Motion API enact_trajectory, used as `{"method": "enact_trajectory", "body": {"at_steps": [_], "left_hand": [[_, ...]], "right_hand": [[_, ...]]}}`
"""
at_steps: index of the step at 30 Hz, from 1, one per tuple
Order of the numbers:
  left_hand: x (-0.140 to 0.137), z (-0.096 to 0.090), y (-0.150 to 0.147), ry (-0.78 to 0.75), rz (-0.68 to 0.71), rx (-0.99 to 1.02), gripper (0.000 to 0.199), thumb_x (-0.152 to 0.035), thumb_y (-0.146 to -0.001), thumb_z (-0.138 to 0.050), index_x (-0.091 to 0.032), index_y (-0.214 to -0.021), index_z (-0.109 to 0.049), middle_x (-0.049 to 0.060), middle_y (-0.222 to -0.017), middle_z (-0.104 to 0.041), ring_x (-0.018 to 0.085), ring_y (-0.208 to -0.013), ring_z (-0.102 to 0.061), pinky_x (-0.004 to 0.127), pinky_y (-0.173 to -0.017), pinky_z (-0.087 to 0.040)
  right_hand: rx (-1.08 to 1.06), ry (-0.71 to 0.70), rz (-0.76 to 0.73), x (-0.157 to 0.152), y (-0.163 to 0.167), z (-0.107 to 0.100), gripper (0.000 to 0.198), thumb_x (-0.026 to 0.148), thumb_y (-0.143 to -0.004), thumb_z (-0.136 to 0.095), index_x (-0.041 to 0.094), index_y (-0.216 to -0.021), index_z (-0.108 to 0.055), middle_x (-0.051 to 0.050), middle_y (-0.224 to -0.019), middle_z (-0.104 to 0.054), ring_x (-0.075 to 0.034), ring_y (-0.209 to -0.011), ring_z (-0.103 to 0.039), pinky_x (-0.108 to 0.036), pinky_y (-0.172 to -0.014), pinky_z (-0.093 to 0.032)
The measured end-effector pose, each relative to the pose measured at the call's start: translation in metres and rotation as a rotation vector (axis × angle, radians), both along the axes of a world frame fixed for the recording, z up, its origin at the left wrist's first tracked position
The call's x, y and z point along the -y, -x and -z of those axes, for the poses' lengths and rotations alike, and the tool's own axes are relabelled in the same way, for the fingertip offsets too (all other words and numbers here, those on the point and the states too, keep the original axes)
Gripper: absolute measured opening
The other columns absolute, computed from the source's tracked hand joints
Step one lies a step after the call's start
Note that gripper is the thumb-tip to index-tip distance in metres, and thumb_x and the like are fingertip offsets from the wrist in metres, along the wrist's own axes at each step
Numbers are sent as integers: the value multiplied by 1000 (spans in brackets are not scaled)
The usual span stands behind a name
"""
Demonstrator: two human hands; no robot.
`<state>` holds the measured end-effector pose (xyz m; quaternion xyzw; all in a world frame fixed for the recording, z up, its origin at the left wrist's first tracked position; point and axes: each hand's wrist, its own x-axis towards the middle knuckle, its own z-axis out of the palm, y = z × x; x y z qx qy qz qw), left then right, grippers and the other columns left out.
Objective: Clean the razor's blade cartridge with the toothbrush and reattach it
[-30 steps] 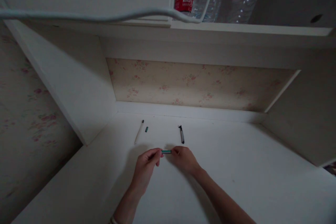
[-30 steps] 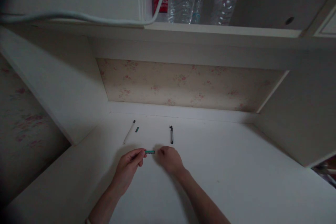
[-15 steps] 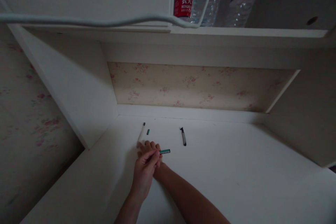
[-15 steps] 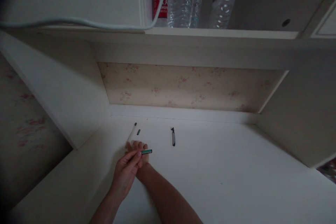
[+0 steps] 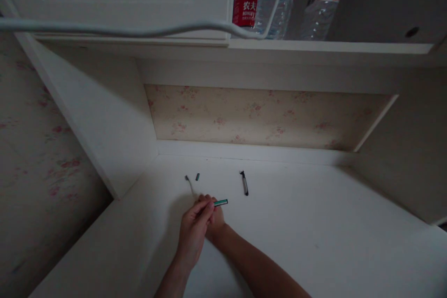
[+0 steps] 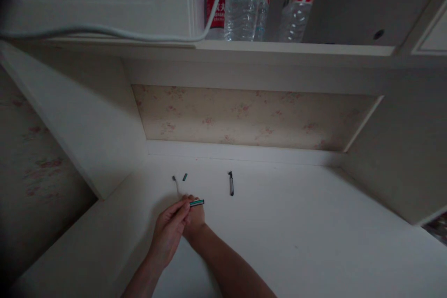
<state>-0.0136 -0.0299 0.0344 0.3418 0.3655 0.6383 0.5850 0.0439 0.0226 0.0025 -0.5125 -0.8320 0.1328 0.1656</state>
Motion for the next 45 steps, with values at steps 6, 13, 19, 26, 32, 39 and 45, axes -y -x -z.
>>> {"method": "enact_trajectory", "body": {"at_steps": [6, 13, 19, 26, 32, 39, 45], "left_hand": [[3, -4, 0, -18, 42, -66, 26, -32, -73, -69, -11, -88, -70, 0, -59, -56, 8, -54, -47, 20, -54, -38], [1, 0, 1, -16, 3, -127, 29, -33, -72, -70, -10, -90, -70, 8, -79, -65, 8, -57, -49, 21, -54, -40], [0, 4, -1, -20, -30, -145, 28, -33, -73, -69, -12, -91, -69, 7, -81, -65, 7, -55, -47, 21, -53, -38], [-3, 8, -2, -26, -43, -199, 30, -34, -73, -68, -11, -92, -69, 9, -83, -66, 8, -56, -47, 22, -54, -37], [-3, 10, -3, -20, -51, -195, 29, -35, -74, -68, -12, -92, -69, 8, -82, -66, 8, -55, -47, 22, -53, -37], [-3, 9, -4, 1, -78, -178, 31, -37, -71, -69, -12, -90, -70, 8, -82, -67, 8, -55, -45, 21, -52, -36], [-2, 6, -4, 6, -88, -197, 32, -39, -71, -69, -12, -88, -70, 8, -78, -66, 7, -53, -44, 22, -52, -35]], "right_hand": [[50, 18, 22, 27, -26, -6, 25, 7, -84, -43, 14, -97, -62, -11, -90, -65, -22, -83, -61, -28, -69, -46], [-403, 292, 49, 68, -91, -9, 40, 10, -81, -42, 14, -119, -53, -10, -92, -65, -20, -77, -62, -27, -68, -46], [-1194, 676, 171, 86, -133, -12, 39, 28, -74, -60, 15, -110, -54, -4, -73, -65, -17, -68, -62, -27, -65, -47], [-1451, 664, 239, 89, -124, -3, 47, 16, -59, -47, 15, -106, -55, 0, -74, -59, -6, -29, -37, -19, -29, -23], [-1445, 651, 268, 98, -114, 4, 30, 27, -76, -54, 16, -104, -59, 4, -64, -41, -8, -48, -33, -17, -43, -25], [-1113, 341, 247, 104, -103, -1, 31, 48, -87, -51, 19, -96, -60, -2, -85, -53, -17, -83, -48, -23, -73, -39], [-1032, 315, 265, 102, -101, 10, 34, 50, -90, -44, 19, -98, -55, 1, -74, -48, -15, -66, -45, -23, -60, -39]]}}
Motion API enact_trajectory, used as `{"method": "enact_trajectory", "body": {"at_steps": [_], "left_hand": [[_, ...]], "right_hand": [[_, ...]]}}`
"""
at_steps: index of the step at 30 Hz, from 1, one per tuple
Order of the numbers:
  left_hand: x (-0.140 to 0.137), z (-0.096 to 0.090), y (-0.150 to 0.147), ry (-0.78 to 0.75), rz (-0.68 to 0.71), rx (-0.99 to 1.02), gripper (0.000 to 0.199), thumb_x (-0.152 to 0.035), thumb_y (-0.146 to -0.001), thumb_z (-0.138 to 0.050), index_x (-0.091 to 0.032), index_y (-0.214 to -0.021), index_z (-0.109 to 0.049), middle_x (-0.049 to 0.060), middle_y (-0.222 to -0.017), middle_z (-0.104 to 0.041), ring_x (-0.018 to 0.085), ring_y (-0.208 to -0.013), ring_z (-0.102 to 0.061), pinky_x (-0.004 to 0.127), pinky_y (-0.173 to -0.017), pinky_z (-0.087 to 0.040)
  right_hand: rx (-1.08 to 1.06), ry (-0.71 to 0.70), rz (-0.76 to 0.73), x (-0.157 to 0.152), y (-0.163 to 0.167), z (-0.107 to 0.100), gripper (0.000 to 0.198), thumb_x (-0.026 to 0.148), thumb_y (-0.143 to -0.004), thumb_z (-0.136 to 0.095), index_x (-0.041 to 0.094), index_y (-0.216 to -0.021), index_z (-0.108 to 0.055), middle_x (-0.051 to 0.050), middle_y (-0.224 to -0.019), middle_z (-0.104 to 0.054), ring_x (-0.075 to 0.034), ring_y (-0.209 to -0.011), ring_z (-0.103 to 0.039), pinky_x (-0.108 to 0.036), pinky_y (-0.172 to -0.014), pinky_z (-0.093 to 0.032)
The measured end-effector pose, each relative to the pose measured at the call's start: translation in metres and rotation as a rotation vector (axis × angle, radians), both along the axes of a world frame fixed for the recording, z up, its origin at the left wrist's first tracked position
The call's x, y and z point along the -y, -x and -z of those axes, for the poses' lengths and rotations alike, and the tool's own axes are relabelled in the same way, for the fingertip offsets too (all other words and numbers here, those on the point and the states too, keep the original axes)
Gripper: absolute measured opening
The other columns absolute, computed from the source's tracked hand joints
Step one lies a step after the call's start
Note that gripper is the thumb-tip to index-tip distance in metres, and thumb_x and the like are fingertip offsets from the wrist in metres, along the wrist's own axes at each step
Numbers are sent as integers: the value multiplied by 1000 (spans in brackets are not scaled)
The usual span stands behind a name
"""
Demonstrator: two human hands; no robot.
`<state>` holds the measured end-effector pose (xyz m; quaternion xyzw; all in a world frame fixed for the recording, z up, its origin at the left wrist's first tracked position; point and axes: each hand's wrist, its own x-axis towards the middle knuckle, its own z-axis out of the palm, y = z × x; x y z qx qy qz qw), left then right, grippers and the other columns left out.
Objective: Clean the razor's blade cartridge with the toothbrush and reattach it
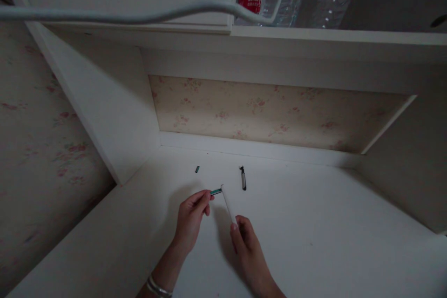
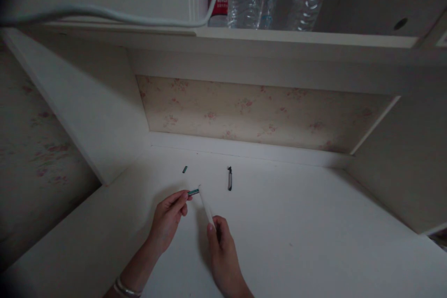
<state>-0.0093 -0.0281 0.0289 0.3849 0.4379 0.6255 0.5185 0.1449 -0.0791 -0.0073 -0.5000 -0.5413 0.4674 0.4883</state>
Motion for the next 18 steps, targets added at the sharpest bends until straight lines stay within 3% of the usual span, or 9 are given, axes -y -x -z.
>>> {"method": "enact_trajectory", "body": {"at_steps": [6, 10, 18], "left_hand": [[1, 3, -1, -15, -13, -78, 37, -42, -72, -67, -11, -91, -70, 5, -68, -63, 10, -53, -45, 22, -51, -34], [2, 3, -1, -27, 25, -95, 35, -41, -73, -67, -13, -92, -71, -2, -53, -51, 10, -52, -42, 21, -51, -32], [2, 2, -1, -10, 9, -62, 34, -42, -72, -67, -13, -89, -71, 3, -64, -59, 10, -54, -43, 22, -53, -33]], "right_hand": [[56, -33, -59, 3, 6, -8, 37, 49, -92, -41, 19, -106, -58, -3, -85, -58, -19, -81, -52, -25, -75, -41], [64, -59, -155, 7, 11, -10, 37, 47, -93, -39, 19, -108, -59, -4, -94, -61, -20, -89, -54, -25, -81, -40], [58, -19, -25, 6, 11, -4, 38, 49, -92, -40, 18, -104, -59, -4, -88, -61, -20, -83, -55, -25, -75, -41]]}}
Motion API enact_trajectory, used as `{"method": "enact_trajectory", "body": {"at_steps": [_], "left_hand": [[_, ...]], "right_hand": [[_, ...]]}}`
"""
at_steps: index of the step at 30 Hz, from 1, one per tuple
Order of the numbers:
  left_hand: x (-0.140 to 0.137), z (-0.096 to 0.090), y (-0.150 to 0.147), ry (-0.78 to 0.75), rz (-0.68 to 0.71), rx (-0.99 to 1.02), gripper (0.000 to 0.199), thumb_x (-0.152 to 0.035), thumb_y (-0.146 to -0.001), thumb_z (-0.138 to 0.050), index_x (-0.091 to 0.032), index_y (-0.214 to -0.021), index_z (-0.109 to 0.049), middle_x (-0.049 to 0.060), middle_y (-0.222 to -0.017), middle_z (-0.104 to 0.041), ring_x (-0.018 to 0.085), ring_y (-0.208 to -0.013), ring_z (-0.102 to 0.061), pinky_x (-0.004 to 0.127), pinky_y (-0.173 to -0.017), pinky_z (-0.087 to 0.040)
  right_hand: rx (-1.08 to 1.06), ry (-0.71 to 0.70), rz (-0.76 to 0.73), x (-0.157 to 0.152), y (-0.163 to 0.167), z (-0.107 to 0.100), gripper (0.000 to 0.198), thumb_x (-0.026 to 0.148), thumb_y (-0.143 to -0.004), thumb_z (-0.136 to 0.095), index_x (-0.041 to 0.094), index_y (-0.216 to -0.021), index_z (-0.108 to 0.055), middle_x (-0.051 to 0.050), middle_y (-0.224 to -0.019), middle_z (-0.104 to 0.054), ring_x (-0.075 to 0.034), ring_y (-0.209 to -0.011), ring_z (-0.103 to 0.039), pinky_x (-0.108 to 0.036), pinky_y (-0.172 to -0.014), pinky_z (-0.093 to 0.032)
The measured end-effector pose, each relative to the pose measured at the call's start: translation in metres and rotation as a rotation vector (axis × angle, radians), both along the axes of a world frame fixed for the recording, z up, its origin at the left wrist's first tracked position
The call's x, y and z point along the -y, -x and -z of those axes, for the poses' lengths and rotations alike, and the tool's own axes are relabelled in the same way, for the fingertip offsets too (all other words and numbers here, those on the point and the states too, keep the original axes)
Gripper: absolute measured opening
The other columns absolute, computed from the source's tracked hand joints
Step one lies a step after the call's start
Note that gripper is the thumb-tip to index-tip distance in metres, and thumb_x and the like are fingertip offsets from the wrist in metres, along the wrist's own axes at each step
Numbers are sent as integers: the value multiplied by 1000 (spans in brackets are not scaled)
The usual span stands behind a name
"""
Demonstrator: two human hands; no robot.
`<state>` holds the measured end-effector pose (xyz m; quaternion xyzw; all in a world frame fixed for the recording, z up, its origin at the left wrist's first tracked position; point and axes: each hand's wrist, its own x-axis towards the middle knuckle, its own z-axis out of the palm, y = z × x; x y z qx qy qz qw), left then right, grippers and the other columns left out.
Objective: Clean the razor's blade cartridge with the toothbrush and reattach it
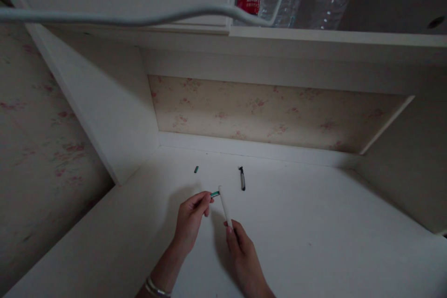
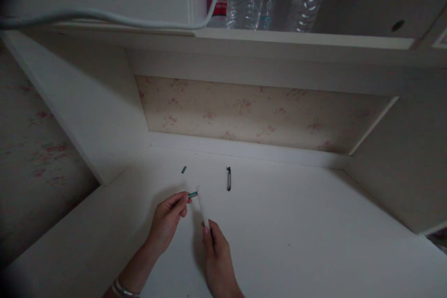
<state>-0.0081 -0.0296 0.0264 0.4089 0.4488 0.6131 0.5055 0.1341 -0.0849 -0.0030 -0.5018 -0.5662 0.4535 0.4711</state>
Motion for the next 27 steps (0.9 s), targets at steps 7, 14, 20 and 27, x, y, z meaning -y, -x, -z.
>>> {"method": "enact_trajectory", "body": {"at_steps": [7, 14, 20, 27], "left_hand": [[0, -1, 0, 2, 28, 55, 32, -40, -71, -69, -13, -86, -71, 1, -61, -55, 11, -56, -43, 23, -56, -34], [0, -2, -1, 9, 31, 62, 31, -40, -69, -70, -12, -84, -71, 1, -61, -55, 10, -55, -42, 22, -54, -34], [-1, 3, 0, -2, 23, 56, 30, -38, -72, -68, -12, -88, -70, 3, -68, -59, 9, -57, -44, 22, -56, -35], [-1, 3, -1, -8, 29, 44, 30, -39, -71, -68, -13, -86, -71, 0, -59, -54, 10, -57, -44, 22, -56, -36]], "right_hand": [[-7, -10, -77, 3, 2, -1, 37, 48, -92, -39, 19, -104, -59, -3, -89, -61, -19, -84, -54, -25, -76, -41], [-35, -9, -99, 4, 3, 4, 39, 51, -91, -41, 19, -104, -60, -2, -85, -60, -18, -81, -53, -26, -74, -41], [-86, 80, -25, 2, 4, 8, 46, 59, -87, -42, 19, -99, -60, 0, -71, -52, -15, -64, -47, -24, -60, -40], [-98, 110, -102, 5, 7, 9, 48, 63, -84, -45, 20, -96, -61, 3, -63, -46, -13, -57, -41, -22, -52, -37]]}}
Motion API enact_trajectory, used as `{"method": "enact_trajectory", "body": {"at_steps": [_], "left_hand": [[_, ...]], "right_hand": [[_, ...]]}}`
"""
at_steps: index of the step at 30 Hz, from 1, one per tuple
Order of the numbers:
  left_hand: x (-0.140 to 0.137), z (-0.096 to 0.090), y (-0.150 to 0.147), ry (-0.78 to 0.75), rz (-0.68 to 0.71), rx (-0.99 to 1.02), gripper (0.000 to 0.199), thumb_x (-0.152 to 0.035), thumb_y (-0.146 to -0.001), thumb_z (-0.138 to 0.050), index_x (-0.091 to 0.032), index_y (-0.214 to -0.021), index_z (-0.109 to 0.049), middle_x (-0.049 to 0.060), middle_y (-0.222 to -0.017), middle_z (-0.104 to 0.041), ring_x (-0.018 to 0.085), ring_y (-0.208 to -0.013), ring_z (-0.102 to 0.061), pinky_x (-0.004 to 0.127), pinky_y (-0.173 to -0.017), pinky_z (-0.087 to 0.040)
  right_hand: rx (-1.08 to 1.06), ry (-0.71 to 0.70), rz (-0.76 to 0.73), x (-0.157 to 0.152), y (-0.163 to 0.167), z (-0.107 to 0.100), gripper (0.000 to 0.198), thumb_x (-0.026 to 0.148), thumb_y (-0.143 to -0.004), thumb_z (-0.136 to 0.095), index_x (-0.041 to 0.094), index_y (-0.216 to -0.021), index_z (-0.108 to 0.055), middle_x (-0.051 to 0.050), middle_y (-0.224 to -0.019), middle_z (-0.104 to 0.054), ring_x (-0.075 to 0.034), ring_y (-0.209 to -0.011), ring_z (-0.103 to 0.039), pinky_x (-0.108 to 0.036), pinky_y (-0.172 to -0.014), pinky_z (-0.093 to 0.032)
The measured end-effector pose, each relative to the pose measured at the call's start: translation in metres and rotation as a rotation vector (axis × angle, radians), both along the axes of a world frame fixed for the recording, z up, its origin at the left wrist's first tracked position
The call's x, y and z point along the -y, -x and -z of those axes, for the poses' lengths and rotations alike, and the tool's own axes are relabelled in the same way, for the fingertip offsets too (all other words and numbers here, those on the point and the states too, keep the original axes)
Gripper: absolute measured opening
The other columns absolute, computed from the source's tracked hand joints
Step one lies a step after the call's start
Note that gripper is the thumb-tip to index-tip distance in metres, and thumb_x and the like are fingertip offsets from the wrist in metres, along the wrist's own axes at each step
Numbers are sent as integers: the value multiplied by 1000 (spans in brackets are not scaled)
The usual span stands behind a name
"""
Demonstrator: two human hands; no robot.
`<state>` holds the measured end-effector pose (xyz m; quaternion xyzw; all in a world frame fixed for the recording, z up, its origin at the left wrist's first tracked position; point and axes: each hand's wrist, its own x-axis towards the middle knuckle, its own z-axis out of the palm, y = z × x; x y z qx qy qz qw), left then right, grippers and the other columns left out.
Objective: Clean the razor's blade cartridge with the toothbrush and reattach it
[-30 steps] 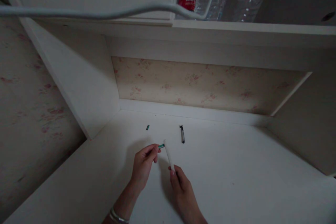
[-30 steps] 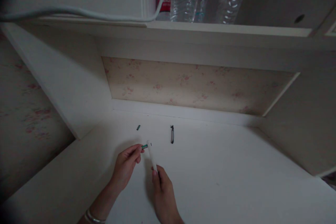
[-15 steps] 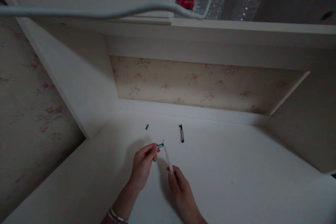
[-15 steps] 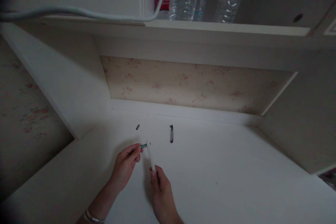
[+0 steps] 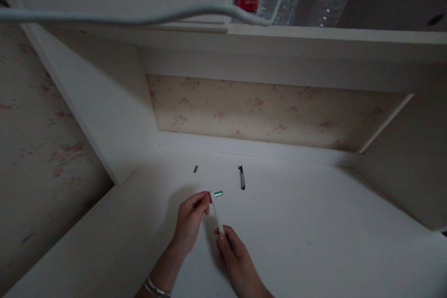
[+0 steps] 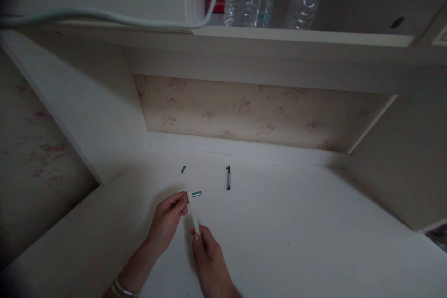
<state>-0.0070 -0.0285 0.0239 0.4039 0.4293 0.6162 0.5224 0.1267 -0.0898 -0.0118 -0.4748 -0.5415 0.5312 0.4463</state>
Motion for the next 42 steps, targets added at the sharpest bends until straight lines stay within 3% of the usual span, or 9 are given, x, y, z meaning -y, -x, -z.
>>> {"method": "enact_trajectory", "body": {"at_steps": [2, 8, 13, 20, 25, 30, 36, 42], "left_hand": [[0, -1, 0, -2, 5, -2, 30, -39, -71, -68, -13, -86, -71, -1, -57, -53, 10, -56, -44, 22, -56, -35], [-1, 1, 1, 2, 11, 17, 27, -37, -72, -68, -13, -86, -71, 3, -67, -60, 11, -60, -47, 23, -60, -37], [-1, 4, 2, -5, 31, 22, 25, -35, -73, -68, -14, -88, -70, -1, -59, -54, 10, -57, -44, 22, -57, -36], [-1, 1, 1, 27, 9, 58, 26, -35, -72, -70, -13, -87, -70, 4, -74, -63, 10, -61, -46, 22, -59, -37], [-1, 2, 1, 8, 25, 60, 26, -33, -72, -69, -12, -88, -70, 0, -60, -53, 9, -58, -42, 22, -56, -35], [-1, 1, 1, 27, -5, 93, 29, -34, -69, -71, -11, -87, -70, 5, -71, -61, 10, -61, -46, 22, -58, -37], [-1, 0, 1, 20, 18, 71, 27, -33, -71, -70, -12, -88, -70, 1, -66, -56, 9, -58, -42, 21, -56, -35], [0, 2, 1, 14, 10, 63, 26, -33, -73, -68, -12, -89, -69, 3, -72, -60, 10, -63, -46, 22, -60, -37]], "right_hand": [[-2, 13, -19, 1, 1, 0, 49, 63, -84, -45, 20, -97, -61, 3, -63, -45, -13, -56, -41, -21, -51, -36], [-23, -40, 122, -3, 0, 1, 49, 63, -84, -43, 19, -99, -60, 1, -68, -49, -15, -63, -45, -23, -57, -40], [16, -52, 18, 1, 2, -1, 46, 61, -84, -45, 20, -95, -62, 0, -70, -51, -16, -66, -47, -24, -63, -41], [-12, -37, 140, -3, -1, -2, 46, 60, -87, -41, 19, -99, -59, 0, -71, -51, -15, -64, -45, -23, -58, -39], [34, -47, -25, 2, 1, -4, 40, 54, -89, -42, 18, -97, -59, 0, -75, -53, -15, -68, -46, -23, -63, -39], [-10, -66, 102, -1, -1, 0, 39, 52, -90, -42, 19, -101, -59, -2, -82, -55, -16, -75, -48, -24, -68, -40], [6, -26, 14, 1, 2, 1, 45, 60, -85, -45, 19, -97, -61, 2, -66, -50, -14, -61, -45, -23, -56, -38], [8, -51, 103, -1, -1, -4, 44, 57, -89, -40, 19, -99, -58, -1, -77, -54, -16, -72, -49, -23, -64, -40]]}}
